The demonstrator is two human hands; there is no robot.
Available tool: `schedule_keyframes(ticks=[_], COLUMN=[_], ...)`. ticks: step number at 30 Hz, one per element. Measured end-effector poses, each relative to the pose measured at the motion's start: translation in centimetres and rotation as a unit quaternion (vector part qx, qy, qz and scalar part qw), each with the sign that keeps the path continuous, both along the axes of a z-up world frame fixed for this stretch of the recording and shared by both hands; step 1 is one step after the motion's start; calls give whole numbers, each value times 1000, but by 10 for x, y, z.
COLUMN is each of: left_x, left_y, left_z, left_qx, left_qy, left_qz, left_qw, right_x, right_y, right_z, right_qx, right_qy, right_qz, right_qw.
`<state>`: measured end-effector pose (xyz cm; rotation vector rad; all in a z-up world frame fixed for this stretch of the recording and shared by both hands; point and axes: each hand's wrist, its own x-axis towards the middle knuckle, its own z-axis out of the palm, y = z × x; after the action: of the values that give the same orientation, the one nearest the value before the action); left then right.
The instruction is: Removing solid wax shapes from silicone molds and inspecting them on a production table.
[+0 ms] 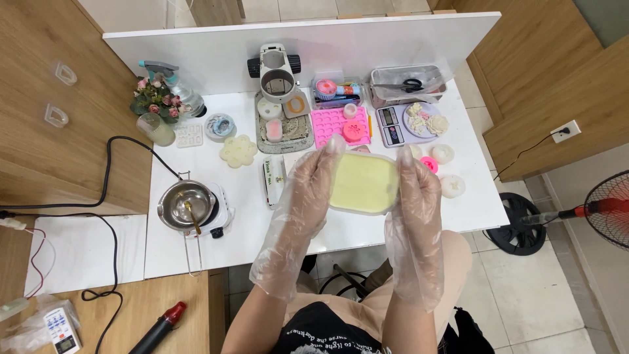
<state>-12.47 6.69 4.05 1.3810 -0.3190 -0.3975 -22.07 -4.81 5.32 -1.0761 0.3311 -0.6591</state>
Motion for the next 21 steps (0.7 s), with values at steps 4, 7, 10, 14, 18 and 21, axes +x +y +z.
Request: schedule_keyframes(ticks=[4, 7, 10, 14, 18, 21], left_x=[4, 7, 8, 6, 5, 8], left_y=[0, -1, -3, -4, 0, 0], left_z=[-9, -27, -32, -15, -1, -12], left_qx=[39, 35, -15, -128, -102, -93], left_qy=[68, 64, -19, 208, 243, 255], left_qz=[-4, 10, 3, -34, -23, -5], left_qw=[997, 997, 1000, 969, 964, 962], right_x=[1, 3, 4, 3, 5, 8], right_y=[8, 5, 2, 5, 5, 6], right_z=[17, 9, 3, 6, 4, 3], right_qx=[48, 52, 39, 70, 62, 76], right_qy=[32, 29, 3, 6, 9, 21], right_qz=[-23, -20, 2, -14, -2, -10], right_qw=[998, 998, 999, 997, 998, 997])
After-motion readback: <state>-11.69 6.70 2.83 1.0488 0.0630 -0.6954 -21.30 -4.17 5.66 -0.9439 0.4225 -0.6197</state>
